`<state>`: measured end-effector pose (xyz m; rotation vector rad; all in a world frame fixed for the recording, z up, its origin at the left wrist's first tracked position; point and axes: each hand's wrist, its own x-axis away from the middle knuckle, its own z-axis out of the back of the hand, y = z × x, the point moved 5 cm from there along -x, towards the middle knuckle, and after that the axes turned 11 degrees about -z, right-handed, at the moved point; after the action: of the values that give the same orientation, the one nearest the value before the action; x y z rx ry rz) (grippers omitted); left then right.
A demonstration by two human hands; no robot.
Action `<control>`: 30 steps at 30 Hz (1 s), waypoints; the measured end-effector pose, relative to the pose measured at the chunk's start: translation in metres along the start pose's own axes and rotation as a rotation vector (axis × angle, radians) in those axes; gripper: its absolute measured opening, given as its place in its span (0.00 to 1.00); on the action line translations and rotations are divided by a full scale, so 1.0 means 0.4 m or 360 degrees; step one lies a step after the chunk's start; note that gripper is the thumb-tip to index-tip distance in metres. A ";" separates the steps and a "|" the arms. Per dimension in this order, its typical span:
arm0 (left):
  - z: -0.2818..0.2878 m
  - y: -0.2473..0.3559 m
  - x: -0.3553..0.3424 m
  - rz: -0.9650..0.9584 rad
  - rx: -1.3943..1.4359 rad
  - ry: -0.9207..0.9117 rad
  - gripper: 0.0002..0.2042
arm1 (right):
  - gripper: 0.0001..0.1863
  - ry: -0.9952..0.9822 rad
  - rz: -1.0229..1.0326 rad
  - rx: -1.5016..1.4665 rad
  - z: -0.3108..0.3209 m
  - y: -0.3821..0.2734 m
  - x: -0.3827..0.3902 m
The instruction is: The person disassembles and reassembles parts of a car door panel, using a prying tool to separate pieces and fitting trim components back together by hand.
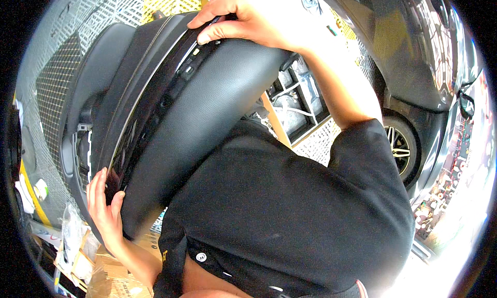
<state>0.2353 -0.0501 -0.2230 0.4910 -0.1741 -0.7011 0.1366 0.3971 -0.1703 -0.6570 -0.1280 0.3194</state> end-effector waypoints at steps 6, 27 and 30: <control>0.027 -0.003 -0.029 -0.0036 -0.0055 -0.0055 0.24 | 0.20 -0.0042 -0.0061 -0.0028 0.011 -0.001 -0.009; 0.005 0.034 -0.033 0.0063 0.0036 -0.0076 0.25 | 0.10 -0.0052 0.0213 -0.0038 0.016 -0.003 0.032; -0.012 0.044 -0.037 0.0035 0.0019 -0.0079 0.24 | 0.17 -0.0174 -0.0175 -0.0229 0.021 0.016 0.039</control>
<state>0.2357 -0.0270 -0.2185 0.4825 -0.2301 -0.6916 0.1479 0.4117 -0.1674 -0.7723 -0.2930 0.2415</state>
